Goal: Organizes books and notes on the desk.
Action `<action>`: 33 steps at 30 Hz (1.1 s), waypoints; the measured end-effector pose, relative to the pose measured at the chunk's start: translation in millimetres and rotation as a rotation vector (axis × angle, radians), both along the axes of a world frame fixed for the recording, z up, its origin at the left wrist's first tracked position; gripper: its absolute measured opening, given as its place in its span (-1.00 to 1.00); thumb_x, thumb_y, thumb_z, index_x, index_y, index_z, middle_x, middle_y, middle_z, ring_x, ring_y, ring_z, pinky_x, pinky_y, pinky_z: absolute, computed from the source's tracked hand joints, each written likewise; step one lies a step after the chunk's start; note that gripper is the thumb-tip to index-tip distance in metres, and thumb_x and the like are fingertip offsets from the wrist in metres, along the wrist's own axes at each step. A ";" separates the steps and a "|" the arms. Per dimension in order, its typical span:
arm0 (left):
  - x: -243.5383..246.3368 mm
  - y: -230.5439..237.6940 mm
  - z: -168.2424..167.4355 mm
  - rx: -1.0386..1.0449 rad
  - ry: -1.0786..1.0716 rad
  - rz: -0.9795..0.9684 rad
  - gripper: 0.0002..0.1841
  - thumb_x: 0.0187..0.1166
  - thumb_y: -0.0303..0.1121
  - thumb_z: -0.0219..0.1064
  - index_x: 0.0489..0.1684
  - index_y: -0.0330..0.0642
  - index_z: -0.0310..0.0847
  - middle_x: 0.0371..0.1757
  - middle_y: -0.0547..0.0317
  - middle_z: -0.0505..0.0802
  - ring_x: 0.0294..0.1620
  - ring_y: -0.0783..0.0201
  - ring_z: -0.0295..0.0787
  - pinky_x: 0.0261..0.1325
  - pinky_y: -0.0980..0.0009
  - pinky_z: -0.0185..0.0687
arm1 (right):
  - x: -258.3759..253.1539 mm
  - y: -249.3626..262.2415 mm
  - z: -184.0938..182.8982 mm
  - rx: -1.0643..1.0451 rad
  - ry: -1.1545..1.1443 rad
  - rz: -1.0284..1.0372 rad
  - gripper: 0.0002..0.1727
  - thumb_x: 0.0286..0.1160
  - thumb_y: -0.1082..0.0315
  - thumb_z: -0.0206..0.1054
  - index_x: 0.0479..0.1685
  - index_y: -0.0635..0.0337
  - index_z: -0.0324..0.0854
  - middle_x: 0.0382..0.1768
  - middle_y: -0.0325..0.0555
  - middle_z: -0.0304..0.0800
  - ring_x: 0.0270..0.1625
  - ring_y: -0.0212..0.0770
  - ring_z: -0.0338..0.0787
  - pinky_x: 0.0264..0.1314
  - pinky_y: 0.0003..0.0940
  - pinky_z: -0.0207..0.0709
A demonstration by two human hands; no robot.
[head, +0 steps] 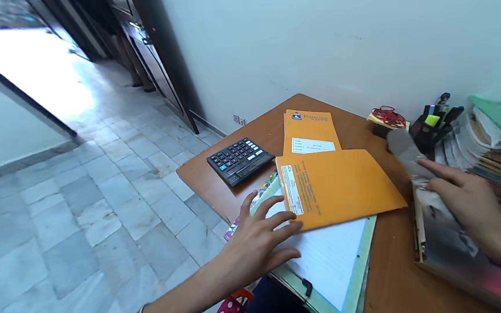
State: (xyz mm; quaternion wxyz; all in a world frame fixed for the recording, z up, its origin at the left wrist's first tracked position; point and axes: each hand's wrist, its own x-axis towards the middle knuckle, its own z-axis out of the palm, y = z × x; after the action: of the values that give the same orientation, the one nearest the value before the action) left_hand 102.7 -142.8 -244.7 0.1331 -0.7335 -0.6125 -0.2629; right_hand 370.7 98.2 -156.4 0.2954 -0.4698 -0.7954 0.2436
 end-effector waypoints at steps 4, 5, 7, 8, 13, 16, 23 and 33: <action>2.4 -15.0 -27.1 0.004 -0.047 0.039 -0.40 0.66 0.36 -0.12 0.37 0.37 0.70 0.41 0.33 0.80 0.64 -0.10 0.49 0.51 -0.46 0.13 | -79.8 -37.6 -15.3 0.171 -0.063 0.259 -0.55 0.50 0.56 0.24 0.39 0.27 0.69 0.40 0.21 0.70 0.39 0.26 0.69 0.33 0.32 0.52; 4.8 -15.8 -30.8 0.008 -0.057 0.052 -0.37 0.66 0.39 -0.17 0.37 0.39 0.69 0.42 0.34 0.79 0.65 -0.07 0.47 0.55 -0.42 0.09 | -99.2 -52.5 -25.2 0.229 -0.065 0.332 -0.54 0.42 0.53 0.29 0.34 0.21 0.74 0.38 0.15 0.72 0.33 0.26 0.71 0.22 0.29 0.57; 8.5 -15.9 -30.1 0.010 -0.084 0.058 -0.39 0.66 0.38 -0.15 0.30 0.38 0.73 0.38 0.32 0.82 0.64 -0.06 0.48 0.57 -0.41 0.05 | -129.0 -80.9 -46.0 0.349 -0.109 0.506 -0.53 0.31 0.42 0.33 0.27 0.05 0.82 0.37 0.03 0.77 0.17 0.21 0.78 -0.01 0.21 0.61; 9.2 -15.7 -28.3 0.004 -0.104 0.057 -0.40 0.65 0.37 -0.13 0.22 0.36 0.77 0.33 0.30 0.84 0.62 -0.06 0.50 0.57 -0.41 0.04 | -138.9 -90.5 -56.8 0.417 -0.131 0.601 -0.52 0.26 0.39 0.32 0.24 0.01 0.84 0.36 -0.02 0.79 0.11 0.19 0.81 -0.11 0.17 0.61; 4.8 -16.0 -20.5 -0.117 -0.176 -0.005 -0.44 0.63 0.29 0.05 0.23 0.19 0.82 0.32 0.12 0.85 0.58 -0.24 0.54 0.51 -0.51 0.07 | -144.5 -73.6 -72.8 0.410 -0.177 0.666 -0.52 0.34 0.40 0.22 0.23 -0.08 0.86 0.38 -0.21 0.80 0.08 0.11 0.82 -0.15 0.12 0.57; 3.2 -15.5 -20.4 -0.126 -0.180 -0.031 -0.44 0.63 0.27 0.08 0.25 0.17 0.81 0.33 0.09 0.84 0.56 -0.23 0.55 0.52 -0.43 0.15 | -123.0 -25.7 -69.3 0.340 -0.226 0.484 -0.53 0.43 0.46 0.29 0.32 -0.03 0.81 0.45 -0.10 0.74 0.16 0.25 0.78 -0.06 0.28 0.55; 4.8 -11.0 -30.7 -0.039 -0.143 0.008 -0.47 0.63 0.31 0.02 0.21 0.29 0.78 0.29 0.22 0.85 0.56 -0.02 0.57 0.58 -0.15 0.26 | -61.1 82.3 -60.9 -0.061 -0.315 0.020 -0.61 0.76 0.39 0.12 0.41 0.15 0.72 0.39 0.27 0.71 0.42 0.50 0.60 0.35 0.58 0.28; 7.1 -9.6 -33.2 -0.014 -0.152 0.032 -0.51 0.65 0.29 0.02 0.15 0.33 0.78 0.26 0.23 0.86 0.56 -0.01 0.57 0.60 -0.14 0.25 | -146.4 -64.3 -60.9 0.272 -0.218 0.350 -0.52 0.41 0.43 0.36 0.38 0.12 0.75 0.40 0.21 0.70 0.21 0.41 0.70 -0.01 0.35 0.55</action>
State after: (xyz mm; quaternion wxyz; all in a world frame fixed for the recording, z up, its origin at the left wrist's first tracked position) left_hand 109.9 -152.5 -277.9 0.0850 -0.7025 -0.6344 -0.3113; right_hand 224.3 33.9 -217.3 0.2217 -0.3044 -0.9173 0.1294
